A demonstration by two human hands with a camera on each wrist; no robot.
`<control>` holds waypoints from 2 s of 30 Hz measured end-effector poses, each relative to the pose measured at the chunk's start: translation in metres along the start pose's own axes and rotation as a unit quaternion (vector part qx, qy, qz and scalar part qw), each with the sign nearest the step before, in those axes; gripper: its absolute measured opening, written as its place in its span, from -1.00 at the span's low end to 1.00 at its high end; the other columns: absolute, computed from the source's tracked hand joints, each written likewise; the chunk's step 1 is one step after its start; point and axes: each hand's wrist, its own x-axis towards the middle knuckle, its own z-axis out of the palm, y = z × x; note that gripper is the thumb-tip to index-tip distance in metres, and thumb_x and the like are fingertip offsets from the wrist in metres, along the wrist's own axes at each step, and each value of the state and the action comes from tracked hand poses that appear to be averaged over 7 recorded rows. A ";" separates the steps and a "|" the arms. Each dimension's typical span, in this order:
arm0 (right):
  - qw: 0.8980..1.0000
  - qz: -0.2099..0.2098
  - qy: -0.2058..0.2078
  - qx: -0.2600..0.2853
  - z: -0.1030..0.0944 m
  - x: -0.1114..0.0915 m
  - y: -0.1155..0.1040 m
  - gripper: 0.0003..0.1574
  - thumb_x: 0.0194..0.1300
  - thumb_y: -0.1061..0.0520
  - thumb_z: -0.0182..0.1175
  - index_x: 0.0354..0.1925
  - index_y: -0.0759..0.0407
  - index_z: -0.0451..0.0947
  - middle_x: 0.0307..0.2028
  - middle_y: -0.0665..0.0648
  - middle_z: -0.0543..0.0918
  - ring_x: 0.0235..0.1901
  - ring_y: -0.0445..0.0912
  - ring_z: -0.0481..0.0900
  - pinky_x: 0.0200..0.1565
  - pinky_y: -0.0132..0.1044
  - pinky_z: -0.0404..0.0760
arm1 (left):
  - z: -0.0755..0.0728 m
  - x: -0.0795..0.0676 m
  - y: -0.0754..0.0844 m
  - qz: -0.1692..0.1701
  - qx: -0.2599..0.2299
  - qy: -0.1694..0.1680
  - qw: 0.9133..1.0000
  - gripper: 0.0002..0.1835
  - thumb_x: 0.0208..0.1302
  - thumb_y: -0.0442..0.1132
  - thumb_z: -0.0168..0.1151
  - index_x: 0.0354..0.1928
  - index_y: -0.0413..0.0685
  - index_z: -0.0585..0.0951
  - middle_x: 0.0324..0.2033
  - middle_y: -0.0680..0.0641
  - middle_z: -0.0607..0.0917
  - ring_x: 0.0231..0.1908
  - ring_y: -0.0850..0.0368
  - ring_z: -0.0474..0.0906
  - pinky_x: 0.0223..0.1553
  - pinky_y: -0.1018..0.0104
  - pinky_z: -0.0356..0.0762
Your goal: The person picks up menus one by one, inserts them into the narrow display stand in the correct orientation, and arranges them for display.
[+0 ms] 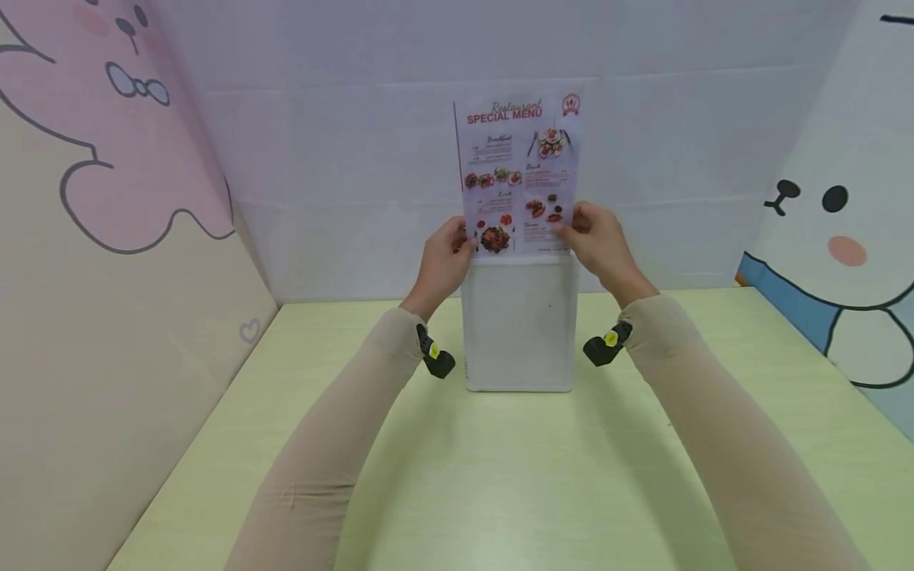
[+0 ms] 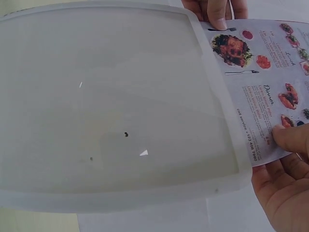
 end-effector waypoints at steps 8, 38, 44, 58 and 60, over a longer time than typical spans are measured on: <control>1.000 0.003 -0.005 0.000 -0.001 0.001 0.001 -0.58 0.41 0.17 0.08 0.16 0.34 0.41 0.17 0.32 0.54 0.15 0.11 0.50 0.23 -0.03 0.39 | -0.003 -0.001 0.003 -0.006 0.002 -0.009 1.000 -0.70 0.40 -0.37 0.06 0.13 -0.16 0.51 0.01 -0.20 0.67 -0.03 0.04 0.62 -0.01 0.20 0.55; 0.999 0.022 -0.034 -0.027 0.001 0.002 0.009 -0.60 0.39 0.15 0.07 0.12 0.32 0.42 0.08 0.34 0.58 0.00 0.02 0.47 0.10 -0.10 0.39 | -0.002 -0.003 -0.001 -0.039 -0.044 -0.017 0.998 -0.71 0.42 -0.26 0.06 0.13 -0.14 0.48 -0.03 -0.14 0.67 -0.13 0.12 0.56 -0.12 0.31 0.49; 0.998 0.020 -0.037 -0.037 0.001 0.002 0.010 -0.58 0.39 0.14 0.07 0.13 0.33 0.41 0.08 0.36 0.58 0.00 0.05 0.47 0.09 -0.09 0.39 | -0.001 -0.002 -0.002 -0.046 -0.043 -0.016 0.998 -0.72 0.42 -0.25 0.06 0.11 -0.13 0.48 -0.06 -0.15 0.68 -0.19 0.13 0.53 -0.18 0.34 0.45; 0.998 0.034 -0.051 -0.025 0.000 0.005 0.007 -0.53 0.38 0.12 0.09 0.18 0.33 0.40 0.15 0.34 0.55 0.14 0.10 0.47 0.20 -0.02 0.37 | 0.000 0.003 -0.002 -0.058 -0.044 -0.020 0.997 -0.76 0.42 -0.25 0.06 0.05 -0.16 0.49 -0.05 -0.13 0.67 -0.16 0.14 0.53 -0.16 0.37 0.47; 0.998 0.037 -0.052 -0.019 0.000 0.005 0.006 -0.49 0.40 0.06 0.10 0.19 0.32 0.39 0.18 0.32 0.54 0.16 0.09 0.47 0.23 -0.01 0.36 | -0.001 0.003 -0.003 -0.058 -0.043 -0.022 0.997 -0.79 0.42 -0.25 0.06 0.02 -0.16 0.49 -0.06 -0.13 0.67 -0.17 0.14 0.53 -0.17 0.36 0.46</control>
